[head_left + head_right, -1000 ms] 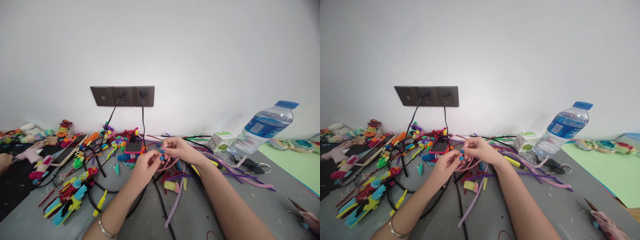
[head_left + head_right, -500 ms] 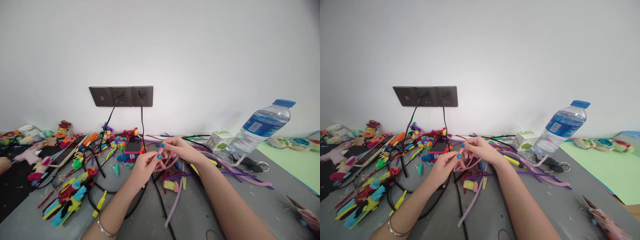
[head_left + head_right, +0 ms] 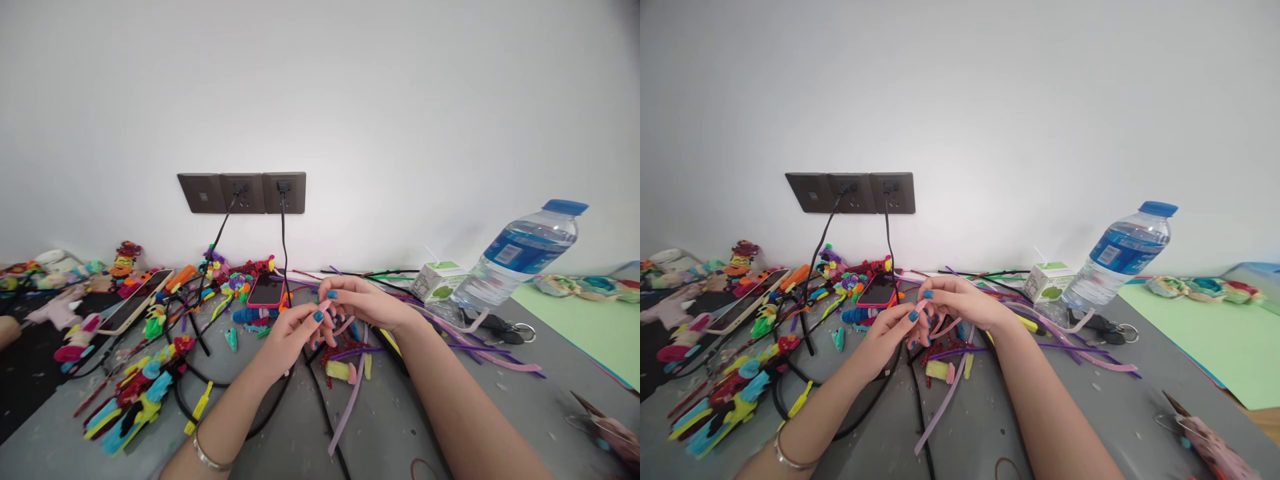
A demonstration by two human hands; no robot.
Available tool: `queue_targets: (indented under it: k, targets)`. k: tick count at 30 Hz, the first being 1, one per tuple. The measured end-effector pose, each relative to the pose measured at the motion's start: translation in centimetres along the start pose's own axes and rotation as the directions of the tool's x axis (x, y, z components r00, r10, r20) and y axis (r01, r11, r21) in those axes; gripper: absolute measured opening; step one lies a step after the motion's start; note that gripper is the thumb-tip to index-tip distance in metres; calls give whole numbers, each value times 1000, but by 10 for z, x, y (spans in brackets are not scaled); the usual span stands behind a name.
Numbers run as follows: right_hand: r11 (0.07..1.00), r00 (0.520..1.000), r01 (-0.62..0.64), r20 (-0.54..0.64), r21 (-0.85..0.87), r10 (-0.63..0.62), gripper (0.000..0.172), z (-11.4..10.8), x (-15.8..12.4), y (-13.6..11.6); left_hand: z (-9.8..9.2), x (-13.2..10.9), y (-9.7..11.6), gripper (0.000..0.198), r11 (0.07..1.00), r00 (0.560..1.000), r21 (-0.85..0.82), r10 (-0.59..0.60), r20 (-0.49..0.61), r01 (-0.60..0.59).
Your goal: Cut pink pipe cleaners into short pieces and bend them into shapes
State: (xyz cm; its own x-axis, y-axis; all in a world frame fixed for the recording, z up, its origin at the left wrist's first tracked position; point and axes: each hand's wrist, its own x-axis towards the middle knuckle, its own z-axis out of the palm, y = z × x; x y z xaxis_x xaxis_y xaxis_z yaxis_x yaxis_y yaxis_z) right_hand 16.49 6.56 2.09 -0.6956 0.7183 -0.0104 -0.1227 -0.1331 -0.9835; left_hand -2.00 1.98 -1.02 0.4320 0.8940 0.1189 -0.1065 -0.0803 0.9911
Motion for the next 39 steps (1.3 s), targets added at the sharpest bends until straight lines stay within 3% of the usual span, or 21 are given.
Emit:
queue_targets:
  k: [7, 12, 18, 27, 36, 39]
  targets:
    - [1000, 979, 4, 204, 29, -10, 31, -4, -5, 1, 0, -8, 4, 41, 965, 987, -230, -96, 126, 123]
    - [998, 958, 35, 287, -50, -19, 30, -7, -7, 2, 4, -11, 13, 47, 938, 963, -261, -176, 205, 227]
    - [992, 961, 51, 277, -112, -18, 33, -7, -4, 4, 8, -12, 16, 46, 910, 947, -307, -207, 246, 278]
    - [998, 956, -57, 288, 12, 51, 30, -3, -1, 5, 8, -8, 11, 49, 922, 957, -291, -199, 212, 256]
    - [999, 957, 16, 290, 34, -25, 26, 0, 1, 4, 7, -6, 10, 49, 916, 960, -295, -238, 146, 272]
    - [999, 966, 39, 255, 32, -46, 26, -3, 2, 7, 7, -5, 7, 50, 916, 974, -337, -189, 121, 220]
